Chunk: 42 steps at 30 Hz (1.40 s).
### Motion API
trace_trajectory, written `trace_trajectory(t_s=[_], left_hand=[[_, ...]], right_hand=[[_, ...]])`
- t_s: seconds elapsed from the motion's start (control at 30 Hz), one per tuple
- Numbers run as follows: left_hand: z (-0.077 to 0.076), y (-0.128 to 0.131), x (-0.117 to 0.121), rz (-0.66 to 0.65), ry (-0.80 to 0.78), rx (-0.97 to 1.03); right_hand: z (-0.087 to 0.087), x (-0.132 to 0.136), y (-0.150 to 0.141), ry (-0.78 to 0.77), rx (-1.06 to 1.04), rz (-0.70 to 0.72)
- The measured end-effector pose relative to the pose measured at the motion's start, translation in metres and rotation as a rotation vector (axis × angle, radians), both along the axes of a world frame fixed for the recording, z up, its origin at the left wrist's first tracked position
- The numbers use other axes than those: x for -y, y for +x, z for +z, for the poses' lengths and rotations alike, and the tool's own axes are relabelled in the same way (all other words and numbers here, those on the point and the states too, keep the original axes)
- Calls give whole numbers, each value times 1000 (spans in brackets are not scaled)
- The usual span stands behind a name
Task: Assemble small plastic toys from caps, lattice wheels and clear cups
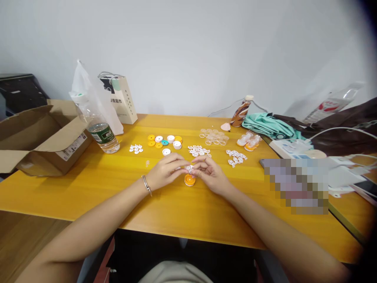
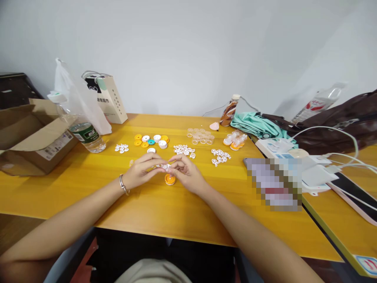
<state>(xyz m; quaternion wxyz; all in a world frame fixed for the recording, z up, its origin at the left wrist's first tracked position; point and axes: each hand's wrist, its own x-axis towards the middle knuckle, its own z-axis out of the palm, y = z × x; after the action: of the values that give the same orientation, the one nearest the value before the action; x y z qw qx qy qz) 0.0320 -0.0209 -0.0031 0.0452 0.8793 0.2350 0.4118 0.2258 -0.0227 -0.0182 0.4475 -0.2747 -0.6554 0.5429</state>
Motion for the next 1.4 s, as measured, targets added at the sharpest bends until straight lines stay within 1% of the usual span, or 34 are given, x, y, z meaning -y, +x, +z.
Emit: trace_trajectory(t_s=[0.1, 0.23, 0.43, 0.53, 0.63, 0.8, 0.83, 0.9, 0.97, 1.0, 1.1, 1.17, 1.27, 1.4], left_hand=[[1, 0, 1, -12, -25, 1], [1, 0, 1, 25, -2, -11], [-1, -2, -1, 34, 32, -46], [0, 1, 1, 5, -4, -19], [-1, 6, 5, -15, -137, 66], [-3, 14, 11, 27, -527, 221], [-2, 15, 12, 28, -568, 231], [-2, 15, 12, 41, -554, 220], [-2, 14, 13, 59, -442, 193], [-2, 13, 12, 60, -372, 182], [-5, 9, 11, 32, -196, 129], [-6, 8, 10, 19, -121, 70], [-6, 8, 8, 7, -106, 15], [-2, 9, 6, -51, -196, 23]], right_hand=[[-1, 1, 0, 19, -14, 1], [2, 2, 0, 47, -25, -45], [5, 5, -2, 137, 65, -107], [5, 6, -3, 186, 75, -136], [6, 7, -3, 218, 78, -148], [6, 10, -2, 304, 108, -161], [6, 10, -1, 323, 112, -166], [6, 9, -1, 335, 118, -169], [5, 7, 0, 284, 114, -147], [5, 6, 0, 221, 114, -109], [4, 4, 0, -46, 82, 41], [3, 3, -1, -183, 35, 80], [2, 4, -1, -241, -13, 38], [3, -1, 2, -231, -28, -42]])
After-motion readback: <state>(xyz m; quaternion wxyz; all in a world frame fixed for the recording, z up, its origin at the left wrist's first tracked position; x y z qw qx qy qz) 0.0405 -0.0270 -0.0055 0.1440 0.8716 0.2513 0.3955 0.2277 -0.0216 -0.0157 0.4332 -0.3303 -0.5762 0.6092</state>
